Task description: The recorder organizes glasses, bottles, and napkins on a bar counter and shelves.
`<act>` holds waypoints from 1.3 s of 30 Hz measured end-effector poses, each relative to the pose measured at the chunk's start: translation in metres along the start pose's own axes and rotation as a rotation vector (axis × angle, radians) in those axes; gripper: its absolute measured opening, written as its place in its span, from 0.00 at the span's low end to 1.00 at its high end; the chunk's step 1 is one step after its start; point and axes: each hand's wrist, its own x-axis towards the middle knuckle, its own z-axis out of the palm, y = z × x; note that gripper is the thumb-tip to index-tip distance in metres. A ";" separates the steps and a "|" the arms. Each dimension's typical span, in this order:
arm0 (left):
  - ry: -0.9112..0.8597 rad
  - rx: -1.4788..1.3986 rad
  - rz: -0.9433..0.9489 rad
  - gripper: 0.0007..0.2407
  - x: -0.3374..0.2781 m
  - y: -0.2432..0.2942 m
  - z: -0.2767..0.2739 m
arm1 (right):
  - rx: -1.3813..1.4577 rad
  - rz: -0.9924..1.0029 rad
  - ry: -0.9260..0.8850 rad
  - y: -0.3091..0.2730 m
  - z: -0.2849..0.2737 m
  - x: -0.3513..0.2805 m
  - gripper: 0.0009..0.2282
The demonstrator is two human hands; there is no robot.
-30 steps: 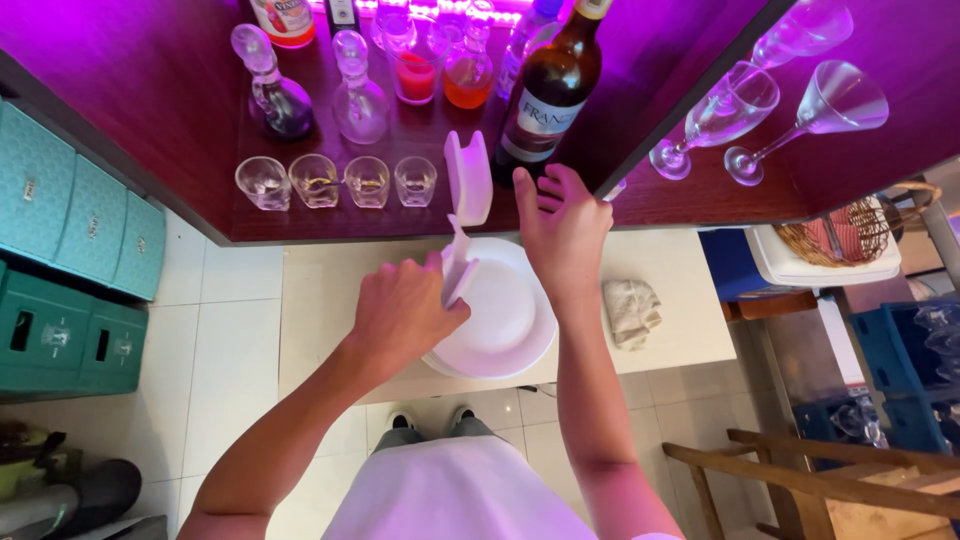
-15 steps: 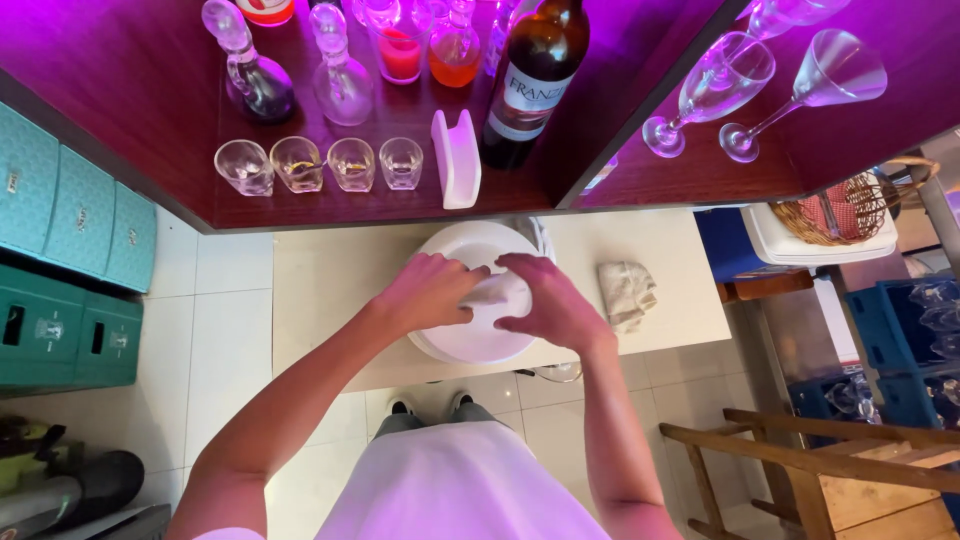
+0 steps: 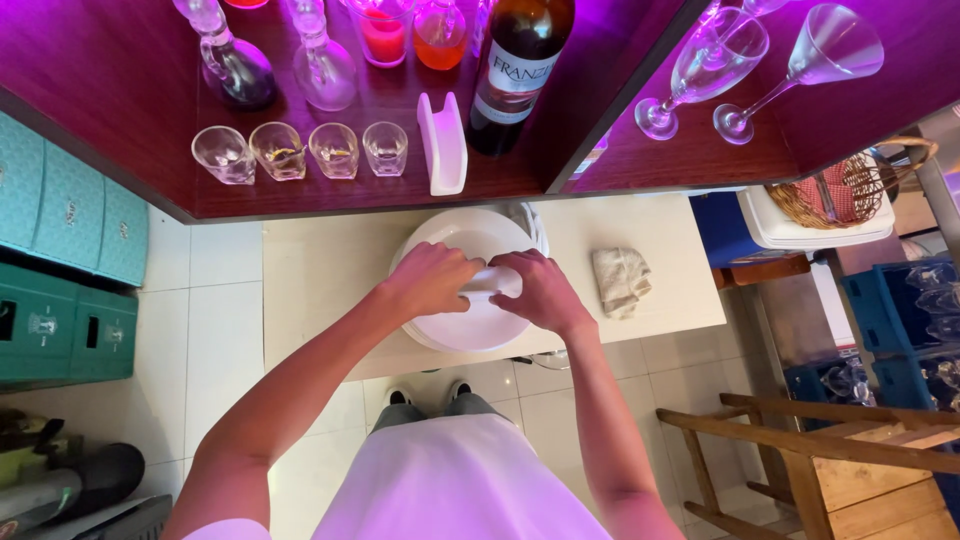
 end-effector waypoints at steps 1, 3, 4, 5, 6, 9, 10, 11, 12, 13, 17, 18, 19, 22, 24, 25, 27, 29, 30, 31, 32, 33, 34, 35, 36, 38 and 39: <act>-0.001 -0.001 -0.003 0.17 -0.004 0.003 -0.002 | 0.002 -0.001 -0.003 -0.002 -0.001 -0.001 0.21; -0.004 0.009 -0.029 0.17 -0.011 0.006 -0.009 | 0.012 -0.047 0.032 -0.007 -0.002 -0.001 0.20; -0.001 0.009 -0.036 0.17 -0.021 0.008 -0.016 | 0.012 -0.053 0.029 -0.013 -0.002 0.000 0.20; 0.002 0.003 -0.065 0.18 -0.031 0.010 -0.023 | 0.033 -0.099 0.038 -0.019 -0.002 0.002 0.21; 0.005 -0.003 -0.095 0.19 -0.041 0.011 -0.031 | 0.055 -0.145 0.047 -0.025 -0.002 0.004 0.21; 0.031 -0.018 -0.180 0.23 -0.075 0.002 -0.039 | 0.061 -0.250 0.012 -0.051 0.010 0.020 0.21; 0.036 -0.021 -0.195 0.23 -0.086 -0.003 -0.041 | 0.062 -0.262 0.001 -0.059 0.015 0.027 0.21; 0.052 -0.012 -0.240 0.23 -0.098 -0.007 -0.042 | 0.069 -0.286 -0.031 -0.068 0.022 0.035 0.21; 0.068 -0.003 -0.285 0.24 -0.110 -0.011 -0.043 | 0.075 -0.310 -0.064 -0.078 0.028 0.043 0.21; 0.077 -0.010 -0.308 0.24 -0.118 -0.017 -0.042 | 0.076 -0.328 -0.082 -0.083 0.035 0.052 0.21; 0.093 0.040 -0.457 0.19 -0.156 -0.043 -0.025 | 0.116 -0.381 -0.207 -0.110 0.066 0.080 0.20; 0.088 0.064 -0.493 0.17 -0.164 -0.051 -0.018 | 0.111 -0.360 -0.250 -0.117 0.073 0.086 0.19; 0.099 0.061 -0.524 0.17 -0.170 -0.057 -0.014 | 0.112 -0.387 -0.269 -0.117 0.085 0.092 0.19; 0.091 0.056 -0.610 0.16 -0.184 -0.072 0.000 | 0.121 -0.454 -0.291 -0.116 0.121 0.108 0.20; 0.072 0.028 -0.643 0.17 -0.191 -0.078 0.011 | 0.112 -0.479 -0.260 -0.112 0.141 0.113 0.20; 0.082 0.025 -0.667 0.17 -0.193 -0.081 0.015 | 0.113 -0.500 -0.274 -0.111 0.148 0.117 0.20; 0.102 0.017 -0.686 0.18 -0.197 -0.088 0.026 | 0.117 -0.489 -0.277 -0.105 0.164 0.122 0.20; 0.120 0.019 -0.714 0.18 -0.198 -0.090 0.041 | 0.087 -0.476 -0.302 -0.106 0.172 0.122 0.19; 0.130 0.027 -0.722 0.17 -0.198 -0.092 0.047 | 0.057 -0.445 -0.311 -0.107 0.175 0.124 0.18; 0.141 0.030 -0.742 0.17 -0.198 -0.095 0.054 | 0.058 -0.468 -0.318 -0.105 0.181 0.125 0.18; 0.136 0.044 -0.744 0.17 -0.197 -0.099 0.061 | 0.035 -0.491 -0.300 -0.104 0.188 0.127 0.19; 0.126 0.058 -0.739 0.17 -0.197 -0.103 0.068 | 0.015 -0.507 -0.279 -0.102 0.195 0.128 0.19; 0.131 0.062 -0.753 0.17 -0.198 -0.108 0.073 | 0.018 -0.522 -0.283 -0.106 0.199 0.129 0.19; 0.110 0.058 -0.748 0.17 -0.198 -0.111 0.079 | -0.065 -0.463 -0.324 -0.107 0.202 0.128 0.19; 0.090 0.055 -0.743 0.16 -0.197 -0.116 0.085 | -0.148 -0.403 -0.363 -0.109 0.206 0.127 0.18; 0.075 0.044 -0.741 0.16 -0.196 -0.118 0.097 | -0.174 -0.383 -0.361 -0.102 0.222 0.125 0.19; 0.065 0.040 -0.738 0.16 -0.196 -0.122 0.099 | -0.200 -0.366 -0.351 -0.101 0.229 0.128 0.20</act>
